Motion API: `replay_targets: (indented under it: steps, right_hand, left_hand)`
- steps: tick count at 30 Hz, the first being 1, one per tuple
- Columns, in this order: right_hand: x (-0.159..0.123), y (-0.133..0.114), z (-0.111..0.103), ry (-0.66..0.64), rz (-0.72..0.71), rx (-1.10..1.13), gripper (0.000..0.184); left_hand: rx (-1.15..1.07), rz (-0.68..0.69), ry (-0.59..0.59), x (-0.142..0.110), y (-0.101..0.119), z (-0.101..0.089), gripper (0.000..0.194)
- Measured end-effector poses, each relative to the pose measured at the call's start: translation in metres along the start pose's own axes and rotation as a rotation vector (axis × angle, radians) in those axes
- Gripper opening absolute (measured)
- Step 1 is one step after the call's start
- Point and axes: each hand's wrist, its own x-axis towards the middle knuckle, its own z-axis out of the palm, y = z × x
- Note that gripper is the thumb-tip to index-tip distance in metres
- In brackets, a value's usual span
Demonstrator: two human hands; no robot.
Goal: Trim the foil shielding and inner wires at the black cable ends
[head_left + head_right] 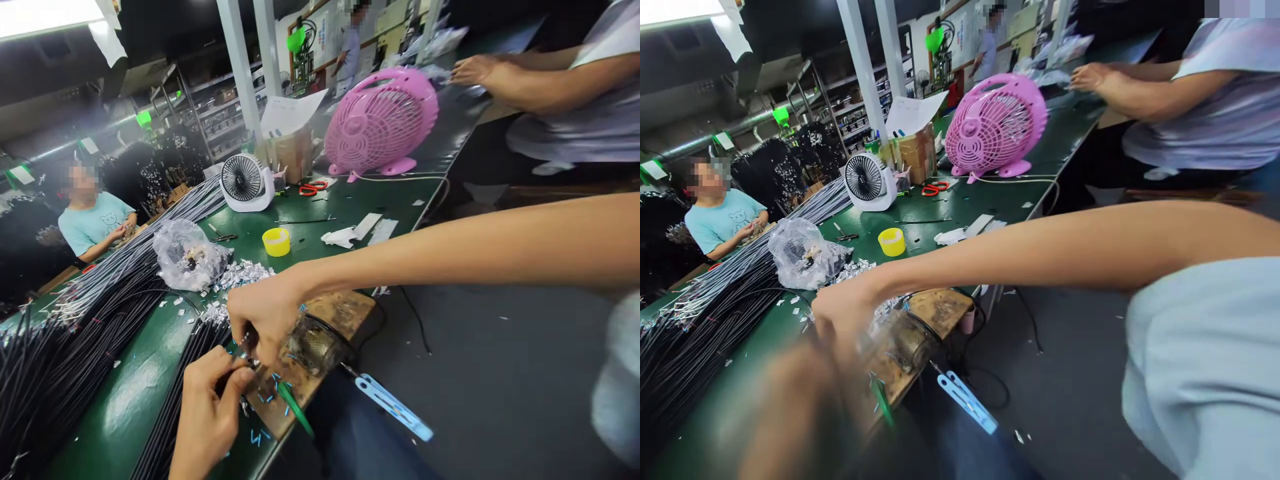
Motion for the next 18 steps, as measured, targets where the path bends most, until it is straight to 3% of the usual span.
replay_targets:
  steps: [5, 8, 14, 16, 18]
  right_hand:
    - [0.0, 0.015, 0.015, 0.108, 0.181, 0.661, 0.005]
    - [0.004, 0.017, 0.034, 0.26, 0.176, 0.765, 0.009]
    - [0.008, 0.019, 0.057, 0.631, 0.106, 0.725, 0.011]
    - [0.005, 0.015, 0.063, 0.729, 0.026, 0.515, 0.012]
    - [0.003, 0.011, 0.068, 0.748, -0.107, 0.236, 0.013]
  left_hand:
    - [-0.058, 0.01, 0.115, -0.001, -0.008, -0.002, 0.015]
    - [-0.084, -0.005, 0.227, -0.002, -0.013, -0.001, 0.017]
    - [-0.028, -0.079, 0.44, 0.004, -0.017, 0.009, 0.017]
    - [0.021, -0.126, 0.529, 0.007, -0.018, 0.012, 0.017]
    - [0.056, -0.185, 0.593, 0.01, -0.02, 0.013, 0.018]
